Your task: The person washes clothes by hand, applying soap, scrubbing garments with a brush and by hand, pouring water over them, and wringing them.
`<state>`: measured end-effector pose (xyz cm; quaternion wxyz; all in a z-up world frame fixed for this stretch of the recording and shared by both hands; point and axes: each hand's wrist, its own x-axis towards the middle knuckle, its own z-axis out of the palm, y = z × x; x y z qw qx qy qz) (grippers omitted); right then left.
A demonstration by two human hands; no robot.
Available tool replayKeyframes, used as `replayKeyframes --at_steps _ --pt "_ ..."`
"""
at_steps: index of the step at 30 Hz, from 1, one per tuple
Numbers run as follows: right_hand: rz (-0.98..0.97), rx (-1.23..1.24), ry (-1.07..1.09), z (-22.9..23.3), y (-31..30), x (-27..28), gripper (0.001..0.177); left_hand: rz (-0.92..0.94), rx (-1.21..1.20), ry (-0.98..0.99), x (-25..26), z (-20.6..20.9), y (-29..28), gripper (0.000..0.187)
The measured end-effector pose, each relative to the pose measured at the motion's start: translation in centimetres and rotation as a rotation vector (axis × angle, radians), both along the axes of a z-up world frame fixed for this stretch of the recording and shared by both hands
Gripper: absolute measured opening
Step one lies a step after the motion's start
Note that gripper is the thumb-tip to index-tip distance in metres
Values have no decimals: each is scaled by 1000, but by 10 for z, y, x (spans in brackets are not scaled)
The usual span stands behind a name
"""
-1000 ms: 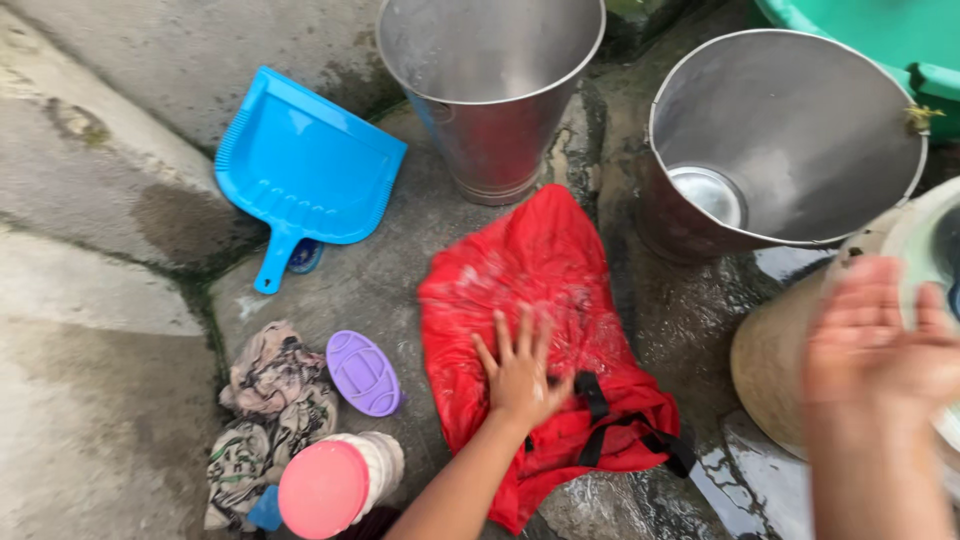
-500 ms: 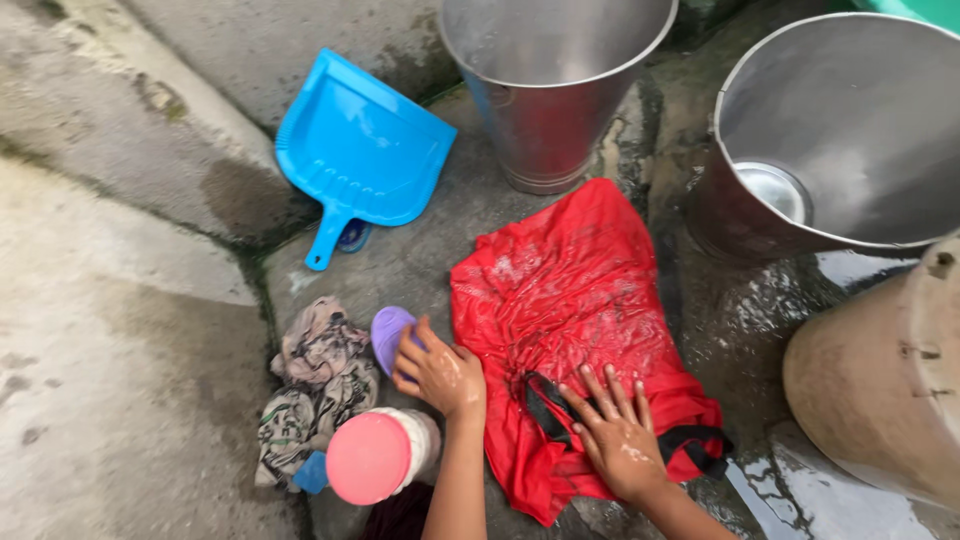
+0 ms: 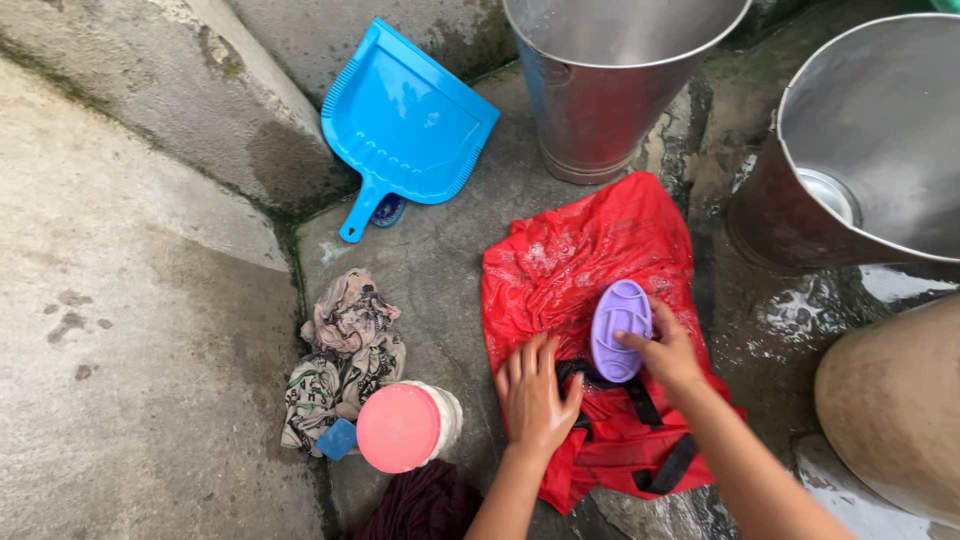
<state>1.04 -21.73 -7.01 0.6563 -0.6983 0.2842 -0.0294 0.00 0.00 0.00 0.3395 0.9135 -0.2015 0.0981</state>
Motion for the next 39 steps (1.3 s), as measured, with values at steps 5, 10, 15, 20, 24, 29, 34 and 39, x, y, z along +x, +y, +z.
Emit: replayKeyframes --at_steps 5,10,15,20,24,29,34,39 --pt "193 -881 29 40 28 7 89 -87 149 -49 -44 -33 32 49" --pt "590 -1154 147 82 72 8 86 -131 44 116 -56 -51 38 32" --pt "1011 -1235 323 74 10 45 52 -90 7 153 -66 -53 40 25" --pt "716 -1333 522 88 -66 77 76 -72 -31 59 -58 -41 40 25" --pt "1217 -1209 -282 49 40 -31 69 -80 -43 83 -60 -39 34 23" --pt "645 -1281 400 58 -34 73 77 -60 -89 122 -59 -40 39 25" --pt "718 -1397 399 73 -30 45 103 456 -89 -147 -38 -32 26 46" --pt "769 -1430 406 74 -10 3 105 626 -184 459 40 -63 -9 66"
